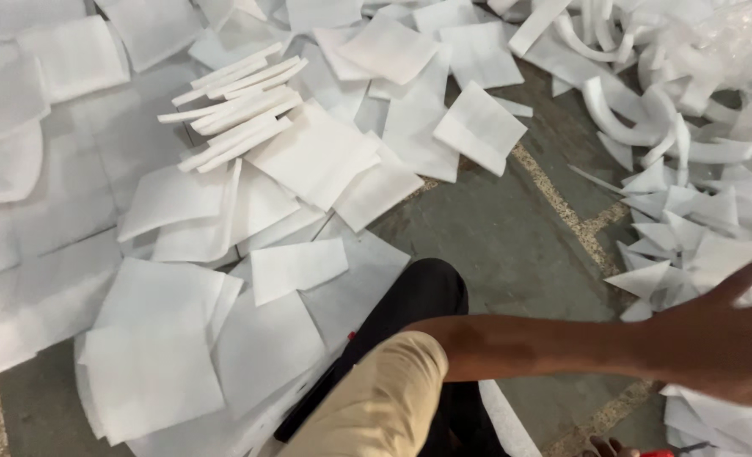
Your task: The person sits on the floor and repeatedly cuts white foam sheets into smaller pieces using a red utility knife. The cut pieces are tossed aside, accumulating in a pile to the right.
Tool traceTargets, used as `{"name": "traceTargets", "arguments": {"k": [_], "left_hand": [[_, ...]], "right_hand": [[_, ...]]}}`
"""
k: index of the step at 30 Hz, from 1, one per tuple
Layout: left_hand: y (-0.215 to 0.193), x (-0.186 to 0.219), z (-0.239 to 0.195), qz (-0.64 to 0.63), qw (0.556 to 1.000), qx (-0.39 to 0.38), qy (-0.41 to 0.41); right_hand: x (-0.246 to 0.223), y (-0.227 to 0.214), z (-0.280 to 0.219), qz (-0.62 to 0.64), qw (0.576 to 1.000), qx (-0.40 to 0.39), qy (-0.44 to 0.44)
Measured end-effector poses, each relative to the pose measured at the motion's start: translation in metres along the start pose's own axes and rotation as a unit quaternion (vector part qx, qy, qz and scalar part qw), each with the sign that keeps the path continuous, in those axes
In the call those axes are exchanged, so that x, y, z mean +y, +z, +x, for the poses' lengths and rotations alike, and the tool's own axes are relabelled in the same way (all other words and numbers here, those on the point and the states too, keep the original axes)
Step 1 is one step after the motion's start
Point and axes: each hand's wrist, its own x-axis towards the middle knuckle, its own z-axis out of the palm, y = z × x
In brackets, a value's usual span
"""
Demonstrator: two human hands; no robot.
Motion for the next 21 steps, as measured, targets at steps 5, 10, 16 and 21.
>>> {"name": "traceTargets", "arguments": {"k": [5, 10, 16, 21], "left_hand": [[-0.08, -0.068, -0.015, -0.063, 0.938, -0.155, -0.305], [-0.251, -0.168, -0.171, 0.368, 0.836, -0.139, -0.383], [-0.439, -0.201, -0.287, 0.484, 0.557, -0.191, -0.647], [-0.46, -0.201, -0.303, 0.527, 0.586, -0.259, -0.558]], "right_hand": [[0.015, 0.009, -0.007, 0.007, 1.0, -0.023, -0.01], [0.028, 0.021, -0.011, -0.032, 0.999, -0.039, -0.001], [0.028, 0.042, -0.011, -0.043, 0.998, -0.046, -0.004], [0.038, 0.044, -0.018, -0.042, 0.995, -0.091, -0.027]]}}
